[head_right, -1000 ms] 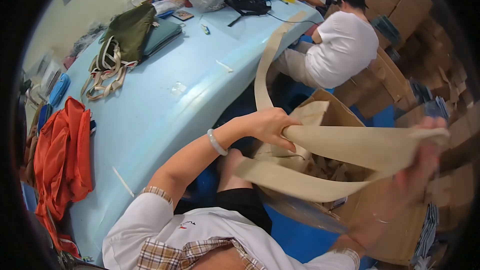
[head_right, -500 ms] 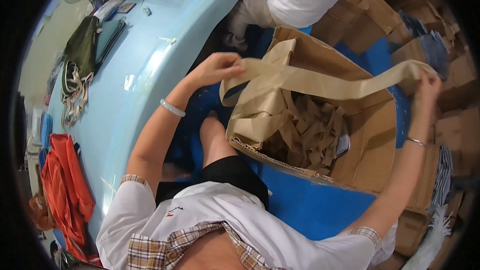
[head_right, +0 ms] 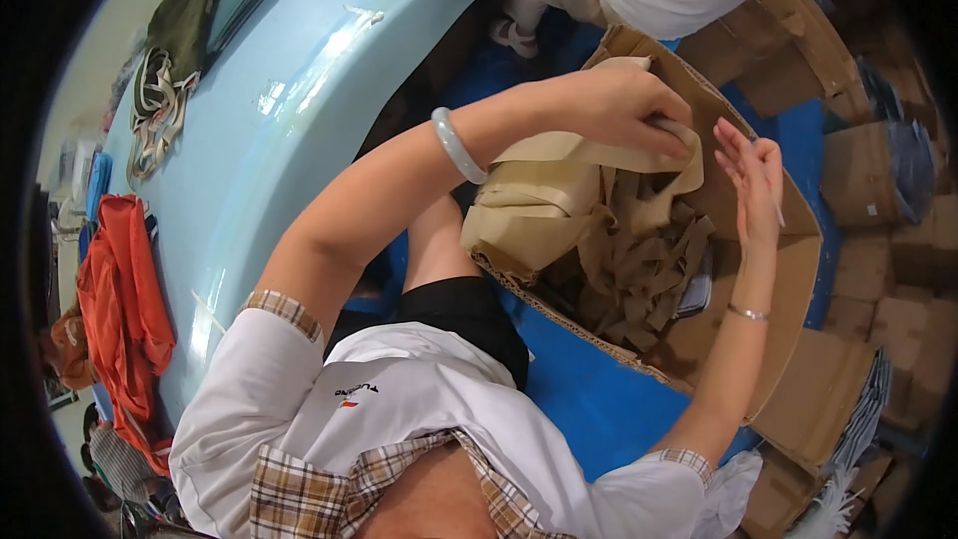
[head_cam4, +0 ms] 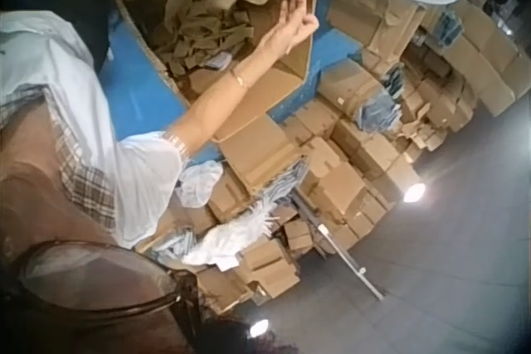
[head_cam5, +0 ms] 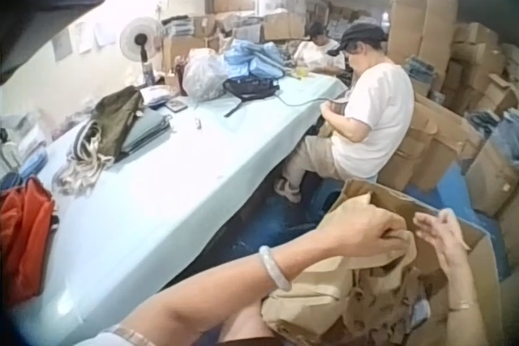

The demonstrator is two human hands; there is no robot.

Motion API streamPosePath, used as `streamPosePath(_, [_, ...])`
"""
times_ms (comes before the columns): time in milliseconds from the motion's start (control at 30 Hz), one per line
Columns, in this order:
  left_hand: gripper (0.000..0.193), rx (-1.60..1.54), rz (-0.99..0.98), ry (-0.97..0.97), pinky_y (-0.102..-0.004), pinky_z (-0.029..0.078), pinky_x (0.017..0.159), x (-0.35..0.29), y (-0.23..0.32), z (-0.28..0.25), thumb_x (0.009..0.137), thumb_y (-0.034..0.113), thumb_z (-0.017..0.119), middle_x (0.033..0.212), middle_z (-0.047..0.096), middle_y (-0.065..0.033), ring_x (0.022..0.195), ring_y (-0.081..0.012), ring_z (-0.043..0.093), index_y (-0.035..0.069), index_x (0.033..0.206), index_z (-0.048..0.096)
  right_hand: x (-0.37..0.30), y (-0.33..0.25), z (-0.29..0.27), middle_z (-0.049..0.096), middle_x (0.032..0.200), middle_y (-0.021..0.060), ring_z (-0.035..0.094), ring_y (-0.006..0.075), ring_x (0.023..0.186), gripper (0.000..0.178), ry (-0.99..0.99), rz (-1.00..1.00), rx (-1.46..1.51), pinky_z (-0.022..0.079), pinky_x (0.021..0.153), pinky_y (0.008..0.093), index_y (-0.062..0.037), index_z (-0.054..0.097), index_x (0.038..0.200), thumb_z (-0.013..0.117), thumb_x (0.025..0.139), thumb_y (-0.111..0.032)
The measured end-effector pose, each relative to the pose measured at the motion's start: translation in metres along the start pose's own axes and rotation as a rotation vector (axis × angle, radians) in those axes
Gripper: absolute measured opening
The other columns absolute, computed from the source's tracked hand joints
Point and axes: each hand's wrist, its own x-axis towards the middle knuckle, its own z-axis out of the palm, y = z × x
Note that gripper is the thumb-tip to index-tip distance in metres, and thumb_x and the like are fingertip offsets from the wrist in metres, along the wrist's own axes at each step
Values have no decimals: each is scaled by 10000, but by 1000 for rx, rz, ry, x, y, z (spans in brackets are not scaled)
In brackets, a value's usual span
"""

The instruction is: Marking and assembling long leather or fabric straps on a workshop table.

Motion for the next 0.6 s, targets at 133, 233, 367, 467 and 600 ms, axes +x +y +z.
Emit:
streamPosePath(133, [278, -87, 6, 90, -365, 496, 660, 17, 7, 22, 821, 315, 689, 729, 657, -118, 702, -278, 649, 40, 851, 670, -33, -18, 30, 616, 1164, 70, 532, 84, 924, 222, -129, 36, 55, 420, 820, 219, -134, 409, 912, 630, 921, -112])
streamPosePath(233, [339, -131, -92, 6, -353, 507, 709, 17, 8, 23, 822, 352, 696, 840, 689, -120, 814, -278, 669, 47, 962, 651, -37, -11, 21, 468, 844, -38, 480, 73, 828, 333, -132, 84, -213, 385, 762, 222, -133, 381, 881, 683, 820, -6])
streamPosePath(367, [404, -152, -91, 41, -346, 524, 793, -6, -16, 3, 846, 332, 704, 994, 695, -120, 897, -264, 671, 52, 1121, 608, -43, -20, -35, 412, 809, -39, 392, 60, 766, 357, -95, 39, -526, 342, 690, 197, -130, 352, 854, 675, 811, 17])
streamPosePath(467, [337, -157, -85, 125, -331, 534, 848, -35, -21, -19, 886, 250, 683, 1036, 687, -111, 931, -225, 672, 31, 1133, 615, -63, -15, -79, 366, 789, -42, 359, 63, 740, 356, -41, 92, -665, 341, 672, 199, -124, 358, 847, 679, 803, 23])
streamPosePath(600, [264, -327, -178, 303, -274, 524, 839, -86, -6, -53, 905, 197, 670, 1013, 686, -91, 933, -175, 659, 25, 1103, 645, -80, 7, -108, 339, 764, -42, 342, 62, 701, 355, -51, 256, -641, 333, 645, 193, -117, 372, 841, 691, 786, 26])
